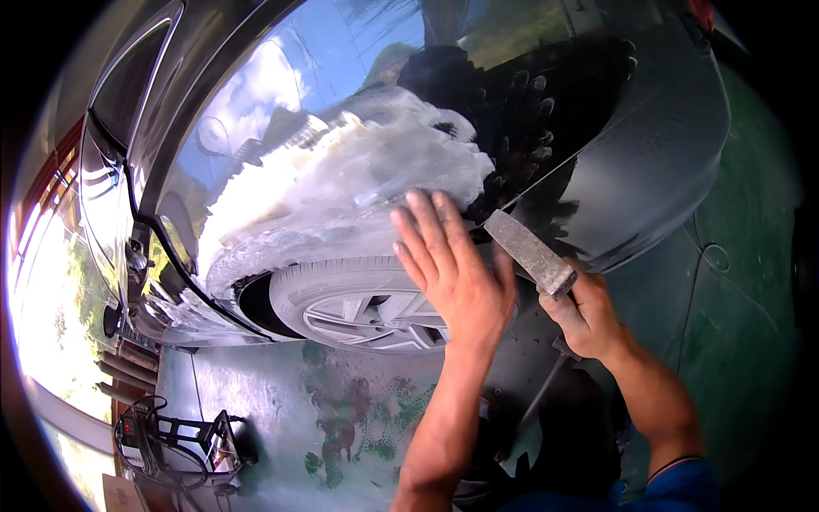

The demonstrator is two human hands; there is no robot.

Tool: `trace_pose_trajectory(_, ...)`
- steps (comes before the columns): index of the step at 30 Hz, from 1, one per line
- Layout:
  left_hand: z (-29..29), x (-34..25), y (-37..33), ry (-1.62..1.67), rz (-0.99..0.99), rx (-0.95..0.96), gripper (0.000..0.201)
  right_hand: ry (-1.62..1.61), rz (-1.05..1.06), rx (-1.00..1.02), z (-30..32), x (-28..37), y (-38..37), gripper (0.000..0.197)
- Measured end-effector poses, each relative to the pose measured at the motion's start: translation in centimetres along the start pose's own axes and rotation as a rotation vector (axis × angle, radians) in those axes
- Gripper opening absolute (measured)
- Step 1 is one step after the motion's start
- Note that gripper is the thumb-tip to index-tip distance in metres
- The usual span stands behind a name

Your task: The person uses an angle grinder to smooth a white filler patch on the rear quarter panel of a dark grey car. They then switch to a hammer to tap and shape the filler material around the wheel arch, frequently checking the surface with their hand.

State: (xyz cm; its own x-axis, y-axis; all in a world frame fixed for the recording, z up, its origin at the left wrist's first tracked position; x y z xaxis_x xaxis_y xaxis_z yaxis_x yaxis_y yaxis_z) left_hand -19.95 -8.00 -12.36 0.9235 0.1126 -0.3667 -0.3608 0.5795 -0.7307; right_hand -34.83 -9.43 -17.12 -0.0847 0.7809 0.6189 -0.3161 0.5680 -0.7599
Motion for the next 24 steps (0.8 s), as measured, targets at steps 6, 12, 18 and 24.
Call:
trace_pose_trajectory(6, -0.7, -1.7, 0.5, 0.002, -0.098, 0.065, 0.076, 0.170, 0.145, 0.022, -0.3, 2.8, -2.3, 0.029)
trace_pose_trajectory(12, -0.4, 3.6, 1.6, 0.240, 0.114, -0.072, 0.080, 0.448, 0.313, 0.121, -2.8, 3.7, -5.2, 0.030)
trace_pose_trajectory(18, -0.4, 4.2, 1.4, 0.202, 0.046, -0.057, 0.080, 0.459, 0.407, 0.213, -4.2, 4.8, -6.6, 0.033)
trace_pose_trajectory(24, -0.4, 3.8, 1.2, 0.195, 0.022, -0.084, 0.081, 0.411, 0.351, 0.165, -3.8, 4.2, -6.3, 0.033)
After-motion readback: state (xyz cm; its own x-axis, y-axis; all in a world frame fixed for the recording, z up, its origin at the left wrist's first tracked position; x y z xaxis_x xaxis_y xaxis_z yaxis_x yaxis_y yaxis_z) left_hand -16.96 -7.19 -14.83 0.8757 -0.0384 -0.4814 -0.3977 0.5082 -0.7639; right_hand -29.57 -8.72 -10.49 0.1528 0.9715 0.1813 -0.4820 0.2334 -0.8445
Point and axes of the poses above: each hand's wrist, its own y-axis away from the middle knuckle, its own z-axis out of the back of the hand, x = y × z, the point moved 6 cm from there along -y, towards the middle knuckle, and after that the axes turned 14 degrees about z, right-handed, at the moved point
